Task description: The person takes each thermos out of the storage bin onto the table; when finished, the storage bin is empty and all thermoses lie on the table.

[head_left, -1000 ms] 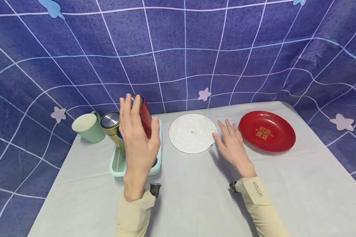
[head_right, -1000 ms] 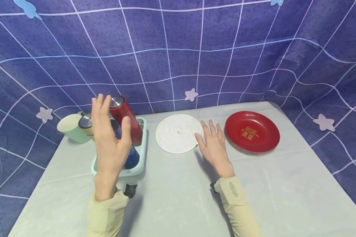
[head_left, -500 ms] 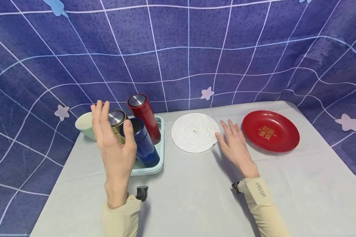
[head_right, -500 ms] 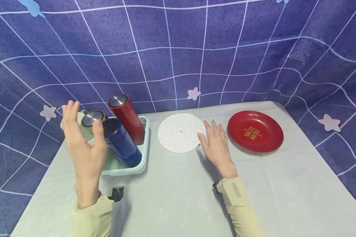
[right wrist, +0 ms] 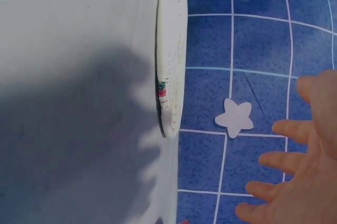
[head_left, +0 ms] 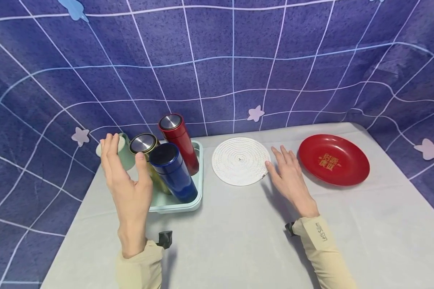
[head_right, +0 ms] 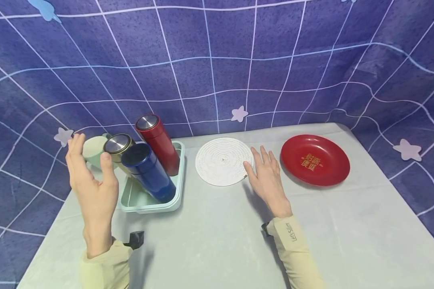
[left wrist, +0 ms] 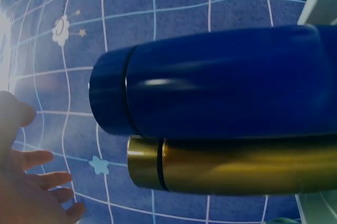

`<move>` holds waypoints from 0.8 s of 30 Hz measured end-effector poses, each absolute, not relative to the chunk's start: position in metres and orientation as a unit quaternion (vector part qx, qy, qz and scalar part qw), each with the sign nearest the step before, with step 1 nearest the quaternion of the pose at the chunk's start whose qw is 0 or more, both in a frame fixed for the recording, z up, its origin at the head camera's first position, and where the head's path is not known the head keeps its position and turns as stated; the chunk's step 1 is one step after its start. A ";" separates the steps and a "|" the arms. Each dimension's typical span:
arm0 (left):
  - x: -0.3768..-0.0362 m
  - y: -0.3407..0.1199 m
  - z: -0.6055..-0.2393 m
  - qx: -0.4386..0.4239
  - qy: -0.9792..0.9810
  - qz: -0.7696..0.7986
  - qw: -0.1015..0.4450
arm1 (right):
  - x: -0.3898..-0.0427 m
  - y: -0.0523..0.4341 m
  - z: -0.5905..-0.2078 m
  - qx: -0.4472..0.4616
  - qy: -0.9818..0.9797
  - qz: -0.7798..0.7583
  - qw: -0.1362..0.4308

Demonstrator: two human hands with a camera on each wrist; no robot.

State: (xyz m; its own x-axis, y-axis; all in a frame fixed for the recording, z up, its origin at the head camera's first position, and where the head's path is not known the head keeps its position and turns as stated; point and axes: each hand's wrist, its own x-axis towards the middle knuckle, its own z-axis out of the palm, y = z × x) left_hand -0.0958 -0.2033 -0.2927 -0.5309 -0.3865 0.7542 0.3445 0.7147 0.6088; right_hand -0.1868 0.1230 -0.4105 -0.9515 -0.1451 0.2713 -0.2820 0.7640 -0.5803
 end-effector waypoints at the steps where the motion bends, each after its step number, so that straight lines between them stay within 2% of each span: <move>1: -0.095 -0.205 -0.294 0.014 -0.789 -0.377 0.484 | -0.187 0.123 -0.411 0.115 -0.933 0.324 0.105; 10: -0.091 -0.222 -0.301 0.036 -0.799 -0.379 0.465 | -0.185 0.124 -0.409 0.116 -0.928 0.335 0.110; 19: -0.087 -0.236 -0.315 0.056 -0.824 -0.374 0.421 | -0.185 0.125 -0.411 0.117 -0.924 0.345 0.115; 24: -0.086 -0.246 -0.322 0.076 -0.845 -0.372 0.375 | -0.186 0.124 -0.411 0.115 -0.922 0.352 0.111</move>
State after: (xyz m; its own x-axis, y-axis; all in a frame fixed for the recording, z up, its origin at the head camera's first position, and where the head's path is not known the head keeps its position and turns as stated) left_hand -0.0863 -0.2458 -0.3218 -0.7066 -0.4082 0.5780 0.1509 0.7111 0.6867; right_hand -0.1858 0.1239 -0.4108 -0.9487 -0.1335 0.2866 -0.2905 0.7257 -0.6237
